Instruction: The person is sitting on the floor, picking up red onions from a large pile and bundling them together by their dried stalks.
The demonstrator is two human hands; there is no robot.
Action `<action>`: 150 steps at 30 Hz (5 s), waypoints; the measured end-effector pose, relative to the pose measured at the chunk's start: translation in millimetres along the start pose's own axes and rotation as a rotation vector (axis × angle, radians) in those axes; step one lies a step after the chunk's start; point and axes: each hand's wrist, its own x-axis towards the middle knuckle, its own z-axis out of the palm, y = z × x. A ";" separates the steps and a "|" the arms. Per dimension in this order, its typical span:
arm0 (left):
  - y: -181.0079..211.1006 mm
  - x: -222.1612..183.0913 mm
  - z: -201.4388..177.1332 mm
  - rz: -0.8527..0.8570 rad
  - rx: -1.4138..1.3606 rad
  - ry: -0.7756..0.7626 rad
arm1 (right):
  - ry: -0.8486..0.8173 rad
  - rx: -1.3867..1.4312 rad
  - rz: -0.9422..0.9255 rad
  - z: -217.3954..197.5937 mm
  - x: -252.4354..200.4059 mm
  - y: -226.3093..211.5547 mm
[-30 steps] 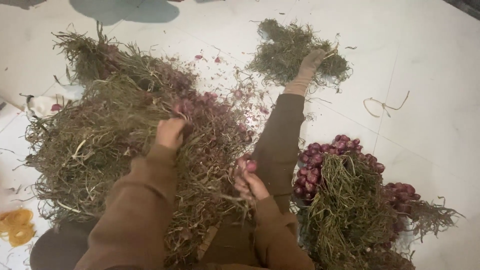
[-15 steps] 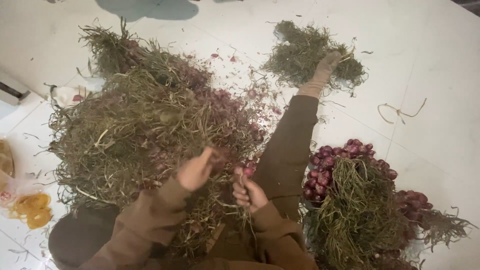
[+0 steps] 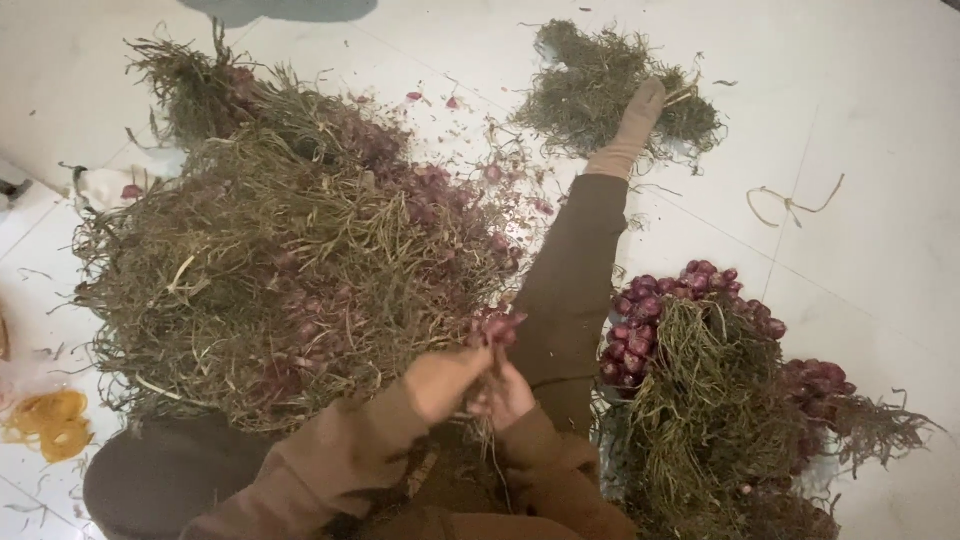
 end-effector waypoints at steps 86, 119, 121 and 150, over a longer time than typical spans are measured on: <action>84.1 76.3 4.0 0.266 -0.364 -0.012 | 0.281 -0.528 -0.151 -75.6 48.9 -62.0; 80.4 103.5 3.2 0.721 0.189 0.147 | 0.363 -0.170 -0.550 -36.9 71.9 -45.0; 86.3 93.6 5.4 0.682 0.186 0.157 | 0.352 -0.236 -0.609 -24.5 68.7 -52.0; -10.9 309.5 -8.5 0.669 0.898 0.812 | 0.070 -0.215 -1.015 50.6 -53.4 -106.4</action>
